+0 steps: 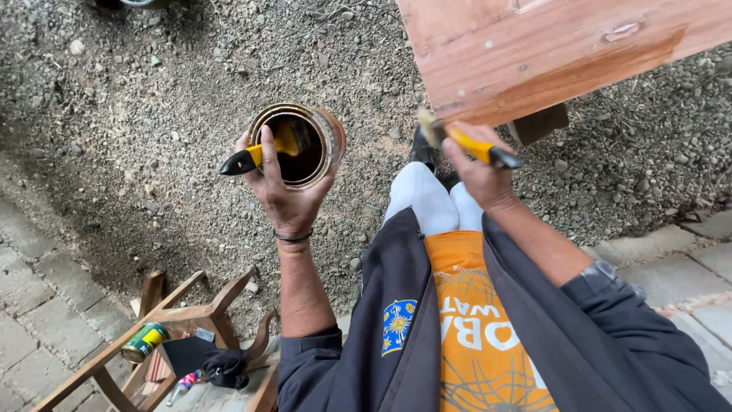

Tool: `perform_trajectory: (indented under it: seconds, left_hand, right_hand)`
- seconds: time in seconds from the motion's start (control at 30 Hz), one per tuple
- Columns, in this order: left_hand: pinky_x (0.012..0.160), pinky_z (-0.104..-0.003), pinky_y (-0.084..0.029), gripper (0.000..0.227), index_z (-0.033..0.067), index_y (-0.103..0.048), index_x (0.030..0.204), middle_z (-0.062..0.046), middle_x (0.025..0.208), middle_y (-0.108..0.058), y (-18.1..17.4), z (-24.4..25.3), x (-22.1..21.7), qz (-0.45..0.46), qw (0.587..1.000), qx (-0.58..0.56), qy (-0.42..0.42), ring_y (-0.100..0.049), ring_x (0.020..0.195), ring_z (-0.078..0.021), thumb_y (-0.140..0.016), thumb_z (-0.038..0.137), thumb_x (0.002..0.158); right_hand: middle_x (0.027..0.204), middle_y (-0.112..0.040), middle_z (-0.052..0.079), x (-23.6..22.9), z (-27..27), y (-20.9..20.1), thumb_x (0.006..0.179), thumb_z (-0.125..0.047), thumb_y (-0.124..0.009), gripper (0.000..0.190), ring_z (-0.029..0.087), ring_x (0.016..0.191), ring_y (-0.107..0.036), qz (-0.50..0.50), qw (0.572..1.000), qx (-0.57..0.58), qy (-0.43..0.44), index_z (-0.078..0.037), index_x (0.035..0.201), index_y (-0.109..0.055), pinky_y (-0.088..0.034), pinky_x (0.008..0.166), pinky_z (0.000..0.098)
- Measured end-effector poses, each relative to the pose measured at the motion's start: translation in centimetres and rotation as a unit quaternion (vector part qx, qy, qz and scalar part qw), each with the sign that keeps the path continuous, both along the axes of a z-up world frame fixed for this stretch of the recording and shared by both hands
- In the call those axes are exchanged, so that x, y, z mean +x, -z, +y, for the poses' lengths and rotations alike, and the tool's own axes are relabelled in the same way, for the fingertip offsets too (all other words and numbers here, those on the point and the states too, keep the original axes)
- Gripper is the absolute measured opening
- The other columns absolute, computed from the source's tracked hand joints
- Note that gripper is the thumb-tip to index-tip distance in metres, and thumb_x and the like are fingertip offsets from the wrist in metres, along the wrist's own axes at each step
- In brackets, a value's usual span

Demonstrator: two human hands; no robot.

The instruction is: Applying wood stain to a wooden door using a paintbrush

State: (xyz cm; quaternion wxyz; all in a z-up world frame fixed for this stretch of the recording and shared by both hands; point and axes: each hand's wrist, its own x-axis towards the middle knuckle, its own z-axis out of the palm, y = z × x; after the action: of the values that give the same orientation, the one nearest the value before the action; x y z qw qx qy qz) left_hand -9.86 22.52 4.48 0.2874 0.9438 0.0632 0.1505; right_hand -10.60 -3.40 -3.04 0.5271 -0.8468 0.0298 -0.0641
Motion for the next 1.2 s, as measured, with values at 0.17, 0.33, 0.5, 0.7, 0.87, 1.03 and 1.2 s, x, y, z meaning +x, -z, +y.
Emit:
perform_trajectory:
  seconds: [0.17,0.33,0.5,0.7,0.87,1.03,1.2]
  left_hand:
    - [0.093,-0.049,-0.032,0.094,0.0144,-0.039,0.127,-0.021,0.126,-0.026,-0.1,0.1,0.3,-0.001,1.000,0.010,-0.002,-0.038,0.111,-0.0369,-0.087,0.032,0.048]
    - [0.092,-0.049,-0.033,0.091,0.0137,-0.040,0.127,-0.022,0.126,-0.026,-0.3,-0.2,0.9,-0.002,1.000,0.000,0.009,-0.039,0.110,-0.0369,-0.086,0.031,0.050]
    - [0.092,-0.048,-0.033,0.093,0.0143,-0.039,0.127,-0.021,0.127,-0.025,0.0,0.1,1.4,0.001,1.000,-0.021,0.018,-0.039,0.111,-0.0363,-0.086,0.031,0.049]
    - [0.101,-0.048,-0.030,0.085,0.0107,-0.031,0.128,-0.022,0.127,-0.027,-0.2,0.7,1.1,0.011,0.998,0.046,0.049,-0.032,0.119,-0.0396,-0.075,0.043,0.064]
    - [0.101,-0.047,-0.030,0.082,0.0105,-0.031,0.128,-0.021,0.127,-0.026,-0.5,1.3,1.0,0.004,0.998,0.039,0.047,-0.032,0.118,-0.0380,-0.075,0.041,0.066]
    - [0.093,-0.048,-0.032,0.092,0.0111,-0.041,0.125,-0.022,0.125,-0.026,0.4,1.8,1.1,-0.012,1.000,-0.004,0.001,-0.038,0.111,-0.0377,-0.087,0.032,0.049]
    - [0.093,-0.046,-0.032,0.091,0.0103,-0.043,0.124,-0.021,0.125,-0.027,0.3,1.9,0.9,-0.013,1.000,-0.001,-0.006,-0.038,0.112,-0.0370,-0.088,0.034,0.049]
  right_hand:
    - [0.080,-0.058,0.016,1.4,-1.8,2.5,0.073,-0.007,-0.072,0.022,0.027,0.078,-0.059,-0.012,0.998,-0.063,0.028,0.001,0.091,-0.063,-0.046,0.070,0.0312]
    - [0.077,-0.059,0.013,2.0,-1.2,2.0,0.068,-0.005,-0.073,0.022,0.025,0.074,-0.061,-0.026,0.996,-0.052,0.061,-0.001,0.088,-0.064,-0.046,0.068,0.0279]
    - [0.076,-0.061,0.016,4.1,-8.4,5.2,0.068,0.001,-0.077,0.021,0.028,0.072,-0.062,-0.090,0.979,-0.111,0.143,0.001,0.084,-0.064,-0.047,0.069,0.0315]
    - [0.087,-0.058,0.026,6.4,-20.3,6.1,0.077,0.016,-0.063,0.016,0.034,0.077,-0.062,-0.208,0.956,-0.138,0.157,0.014,0.092,-0.057,-0.052,0.072,0.0398]
    - [0.083,-0.052,0.017,6.2,-15.3,3.0,0.079,0.012,-0.060,0.010,0.024,0.072,-0.053,-0.140,0.946,-0.259,0.133,0.007,0.082,-0.052,-0.048,0.059,0.0307]
    - [0.070,-0.050,0.010,3.3,-2.7,3.6,0.071,-0.005,-0.072,0.020,0.021,0.061,-0.048,-0.269,0.879,-0.393,-0.020,0.000,0.083,-0.057,-0.043,0.068,0.0270]
    - [0.077,-0.049,0.010,2.3,3.5,1.5,0.077,-0.009,-0.061,0.022,0.027,0.069,-0.051,-0.115,0.980,-0.122,-0.105,0.002,0.096,-0.057,-0.044,0.067,0.0336]
